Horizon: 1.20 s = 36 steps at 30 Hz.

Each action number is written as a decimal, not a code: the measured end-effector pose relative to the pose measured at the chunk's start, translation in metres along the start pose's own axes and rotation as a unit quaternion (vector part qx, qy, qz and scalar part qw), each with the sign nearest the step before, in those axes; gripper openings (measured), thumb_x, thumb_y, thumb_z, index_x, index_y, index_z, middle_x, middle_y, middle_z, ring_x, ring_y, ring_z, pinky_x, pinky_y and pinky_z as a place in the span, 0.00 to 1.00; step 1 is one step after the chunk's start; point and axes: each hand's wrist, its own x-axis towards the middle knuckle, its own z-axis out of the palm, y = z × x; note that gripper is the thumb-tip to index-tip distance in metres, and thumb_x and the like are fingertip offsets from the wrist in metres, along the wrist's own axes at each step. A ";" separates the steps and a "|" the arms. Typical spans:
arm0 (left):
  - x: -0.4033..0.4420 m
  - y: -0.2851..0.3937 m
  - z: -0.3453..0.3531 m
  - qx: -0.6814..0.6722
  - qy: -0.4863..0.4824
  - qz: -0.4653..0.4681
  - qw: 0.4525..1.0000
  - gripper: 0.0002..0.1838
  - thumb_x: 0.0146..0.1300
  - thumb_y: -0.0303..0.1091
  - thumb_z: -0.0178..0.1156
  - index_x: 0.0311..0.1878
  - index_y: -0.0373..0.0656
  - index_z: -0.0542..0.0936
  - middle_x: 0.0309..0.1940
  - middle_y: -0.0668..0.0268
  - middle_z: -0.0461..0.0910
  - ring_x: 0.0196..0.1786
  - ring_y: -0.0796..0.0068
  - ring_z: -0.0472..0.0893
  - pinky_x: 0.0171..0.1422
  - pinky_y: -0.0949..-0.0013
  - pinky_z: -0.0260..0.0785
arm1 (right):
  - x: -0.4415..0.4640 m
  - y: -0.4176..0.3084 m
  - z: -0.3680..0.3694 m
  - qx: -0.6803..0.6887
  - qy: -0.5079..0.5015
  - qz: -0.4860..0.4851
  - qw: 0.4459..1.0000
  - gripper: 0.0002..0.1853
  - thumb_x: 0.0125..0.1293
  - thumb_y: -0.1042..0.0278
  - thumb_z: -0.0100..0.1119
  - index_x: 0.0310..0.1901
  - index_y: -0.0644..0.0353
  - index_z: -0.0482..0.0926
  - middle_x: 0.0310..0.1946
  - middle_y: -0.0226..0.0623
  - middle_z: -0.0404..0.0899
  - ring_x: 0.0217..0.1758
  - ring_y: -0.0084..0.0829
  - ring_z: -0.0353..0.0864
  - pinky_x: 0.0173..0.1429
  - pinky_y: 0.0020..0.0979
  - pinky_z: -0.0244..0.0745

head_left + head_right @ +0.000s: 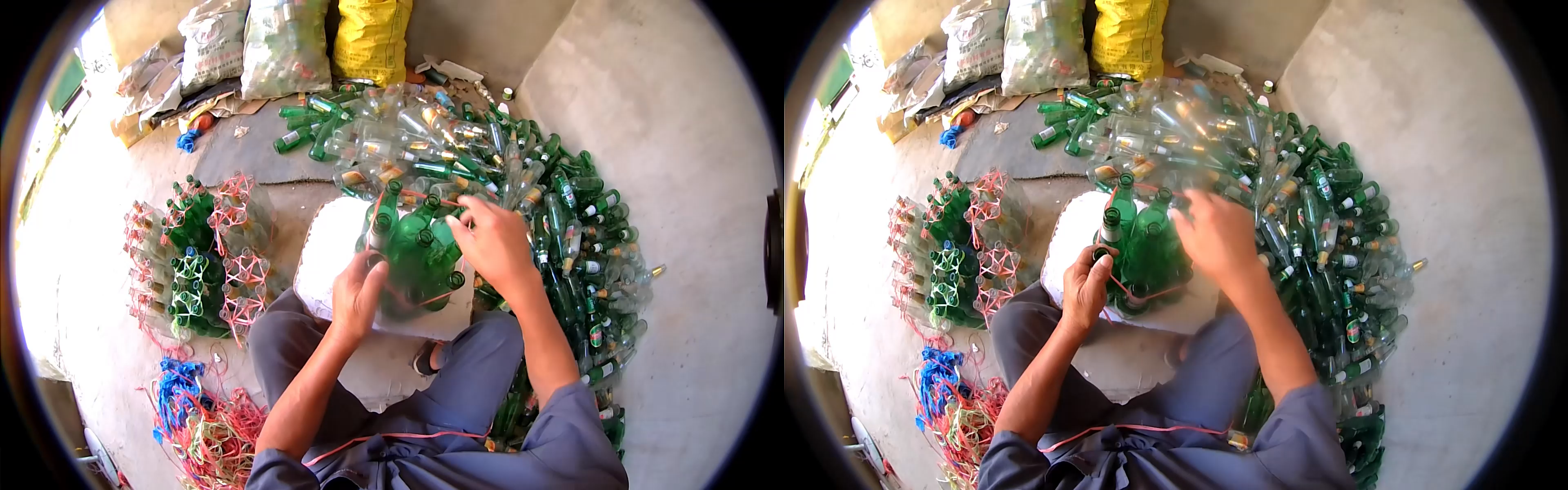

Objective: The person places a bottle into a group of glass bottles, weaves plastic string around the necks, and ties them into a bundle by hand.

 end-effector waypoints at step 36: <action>-0.002 0.001 0.000 -0.069 -0.003 0.020 0.997 0.19 0.77 0.46 0.57 0.53 0.37 0.80 0.22 0.78 0.65 0.23 0.88 0.60 0.28 0.77 0.49 | 0.069 0.013 0.068 -0.117 -0.029 -0.093 0.988 0.21 0.63 0.53 0.71 0.37 0.68 0.80 0.28 0.51 0.85 0.35 0.52 0.86 0.42 0.46 0.82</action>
